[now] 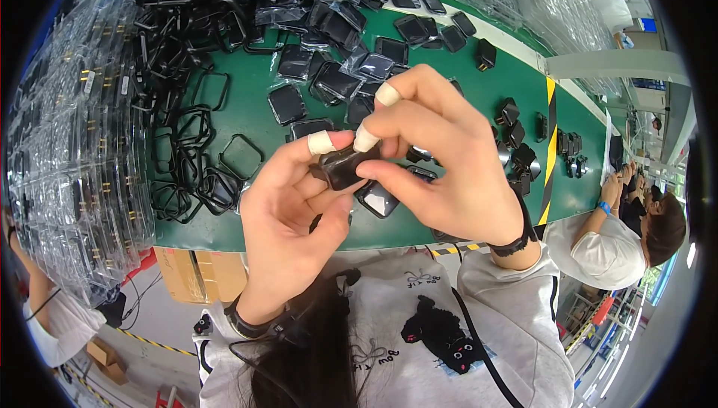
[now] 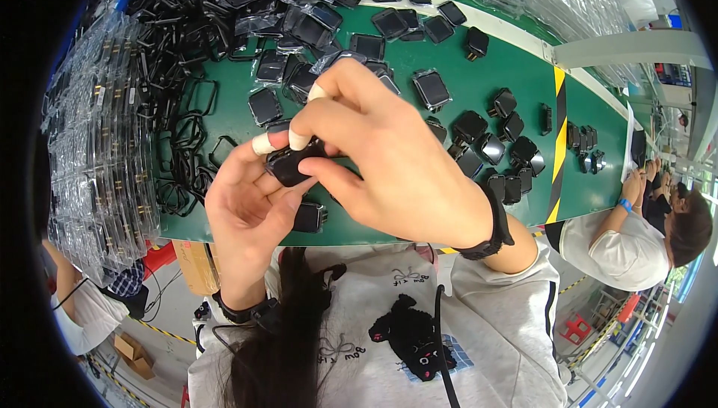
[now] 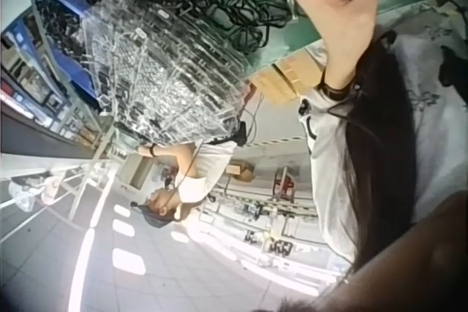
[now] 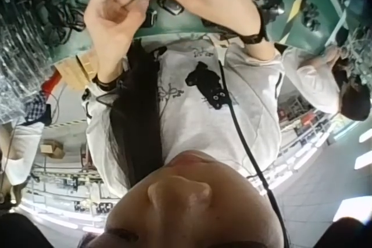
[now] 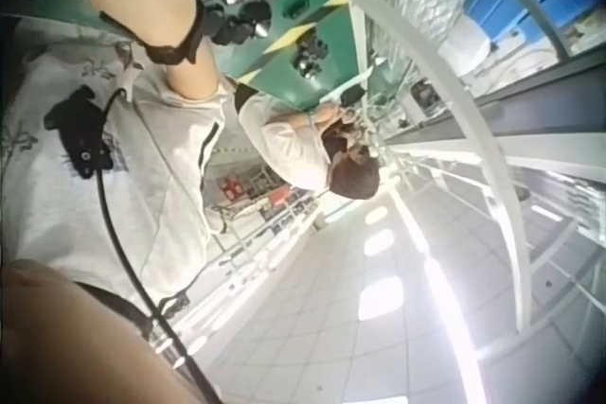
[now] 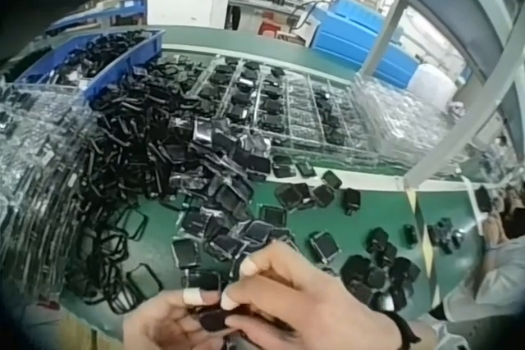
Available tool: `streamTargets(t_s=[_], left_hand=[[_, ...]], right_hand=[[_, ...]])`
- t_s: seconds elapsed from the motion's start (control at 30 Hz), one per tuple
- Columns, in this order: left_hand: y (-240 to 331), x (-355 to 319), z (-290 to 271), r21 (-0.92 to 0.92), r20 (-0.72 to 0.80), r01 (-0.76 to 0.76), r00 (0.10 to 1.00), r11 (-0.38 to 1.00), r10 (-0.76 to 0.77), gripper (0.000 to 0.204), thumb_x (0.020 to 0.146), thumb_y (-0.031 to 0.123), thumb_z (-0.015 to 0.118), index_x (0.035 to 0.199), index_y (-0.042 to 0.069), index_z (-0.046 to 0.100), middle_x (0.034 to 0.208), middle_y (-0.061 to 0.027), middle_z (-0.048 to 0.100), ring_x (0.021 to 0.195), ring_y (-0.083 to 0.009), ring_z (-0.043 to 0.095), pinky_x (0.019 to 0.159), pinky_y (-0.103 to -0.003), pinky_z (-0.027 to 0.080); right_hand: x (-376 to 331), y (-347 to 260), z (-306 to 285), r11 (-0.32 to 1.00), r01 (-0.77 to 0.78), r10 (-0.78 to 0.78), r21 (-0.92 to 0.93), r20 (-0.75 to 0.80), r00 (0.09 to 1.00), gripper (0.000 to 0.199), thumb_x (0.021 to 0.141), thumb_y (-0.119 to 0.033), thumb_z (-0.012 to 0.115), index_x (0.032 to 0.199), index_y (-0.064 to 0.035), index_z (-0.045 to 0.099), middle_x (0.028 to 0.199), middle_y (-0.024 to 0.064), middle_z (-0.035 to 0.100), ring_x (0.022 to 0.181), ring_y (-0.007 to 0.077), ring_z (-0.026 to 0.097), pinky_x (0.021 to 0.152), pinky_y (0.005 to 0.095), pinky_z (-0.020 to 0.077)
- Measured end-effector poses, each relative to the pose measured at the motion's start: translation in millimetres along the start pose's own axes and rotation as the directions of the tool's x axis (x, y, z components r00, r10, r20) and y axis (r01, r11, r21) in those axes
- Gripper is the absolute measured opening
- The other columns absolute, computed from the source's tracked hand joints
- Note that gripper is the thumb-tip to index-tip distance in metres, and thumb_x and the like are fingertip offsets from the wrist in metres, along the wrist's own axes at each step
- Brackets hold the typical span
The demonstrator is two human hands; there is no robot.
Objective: The person removes a plastic sheet from a tray of smartwatches, picks up a smartwatch, and presses its screen. They then pick up a frame, fit it onto the smartwatch by hand, and place the assembled unit onto the table.
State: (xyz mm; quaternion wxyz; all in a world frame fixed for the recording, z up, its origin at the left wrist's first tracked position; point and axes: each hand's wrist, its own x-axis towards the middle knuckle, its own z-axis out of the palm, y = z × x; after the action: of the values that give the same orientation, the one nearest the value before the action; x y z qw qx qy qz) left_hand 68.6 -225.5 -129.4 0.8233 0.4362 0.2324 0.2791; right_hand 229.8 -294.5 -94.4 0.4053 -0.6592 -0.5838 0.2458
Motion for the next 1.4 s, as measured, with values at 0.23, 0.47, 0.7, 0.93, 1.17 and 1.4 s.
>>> streamTargets(t_s=[0.23, 0.47, 0.7, 0.93, 1.17, 1.4], left_hand=[[-9, -6, 1, 0.132, -0.053, -0.069, 0.996, 0.989, 0.076, 0.037, 0.078, -0.020, 0.055, 0.112, -0.006, 0.055, 0.114, -0.0150, 0.060, 0.098, -0.0196, 0.064, 0.075, -0.024, 0.055], [-15, -2, 9, 0.311, 0.076, -0.165, 0.986, 0.936, 0.148, 0.022, 0.073, -0.016, 0.065, 0.092, -0.006, 0.063, 0.097, -0.0125, 0.064, 0.084, -0.0171, 0.064, 0.063, -0.023, 0.051], [-29, -2, 15, 0.427, 0.237, -0.364, 0.929, 0.828, 0.286, 0.017, 0.069, -0.009, 0.072, 0.084, -0.004, 0.064, 0.081, -0.0111, 0.064, 0.072, -0.0172, 0.060, 0.060, -0.025, 0.050], [-41, -3, 32, 0.376, 0.348, -0.208, 0.935, 0.903, 0.071, 0.017, 0.072, -0.009, 0.069, 0.087, -0.005, 0.061, 0.085, -0.0112, 0.063, 0.077, -0.0183, 0.063, 0.062, -0.026, 0.053], [-60, -11, 52, 0.379, 0.266, 0.065, 0.948, 0.923, -0.177, 0.018, 0.072, -0.012, 0.067, 0.086, -0.004, 0.059, 0.082, -0.0103, 0.059, 0.077, -0.0188, 0.065, 0.064, -0.027, 0.055], [-73, -14, 47, 0.465, 0.367, -0.099, 0.926, 0.880, -0.090, 0.021, 0.073, -0.011, 0.067, 0.090, -0.004, 0.058, 0.084, -0.0110, 0.059, 0.078, -0.0198, 0.065, 0.066, -0.027, 0.056]], right_hand=[[-23, 9, 8, 0.979, -0.021, 0.035, 0.204, -0.061, 0.998, 0.032, 0.068, -0.005, 0.080, 0.094, 0.0017, 0.063, 0.095, 0.0124, 0.059, 0.077, 0.0186, 0.059, 0.064, 0.0288, 0.0473], [-55, 21, 16, 0.974, 0.212, -0.179, 0.078, -0.302, 0.936, 0.027, 0.070, -0.010, 0.079, 0.088, 0.0022, 0.064, 0.088, 0.0124, 0.061, 0.077, 0.0259, 0.059, 0.064, 0.0315, 0.0469], [-82, 26, 19, 0.980, 0.190, -0.152, 0.061, -0.389, 0.908, 0.026, 0.071, -0.011, 0.079, 0.086, 0.0027, 0.063, 0.085, 0.0124, 0.060, 0.076, 0.0261, 0.059, 0.062, 0.0318, 0.0464], [-123, 29, 34, 0.965, 0.083, 0.062, 0.250, -0.521, 0.851, 0.031, 0.074, -0.017, 0.079, 0.090, 0.0001, 0.058, 0.084, 0.0108, 0.058, 0.075, 0.0242, 0.059, 0.061, 0.0310, 0.0463], [-158, 34, 10, 0.959, -0.153, 0.227, 0.237, -0.327, 0.917, 0.033, 0.074, -0.020, 0.079, 0.087, -0.0019, 0.054, 0.084, 0.0097, 0.057, 0.072, 0.0212, 0.058, 0.062, 0.0306, 0.0459], [-170, 32, 12, 0.950, -0.268, 0.307, 0.161, -0.318, 0.897, 0.034, 0.072, -0.018, 0.080, 0.091, -0.0016, 0.057, 0.087, 0.0109, 0.058, 0.075, 0.0235, 0.058, 0.065, 0.0312, 0.0467]])
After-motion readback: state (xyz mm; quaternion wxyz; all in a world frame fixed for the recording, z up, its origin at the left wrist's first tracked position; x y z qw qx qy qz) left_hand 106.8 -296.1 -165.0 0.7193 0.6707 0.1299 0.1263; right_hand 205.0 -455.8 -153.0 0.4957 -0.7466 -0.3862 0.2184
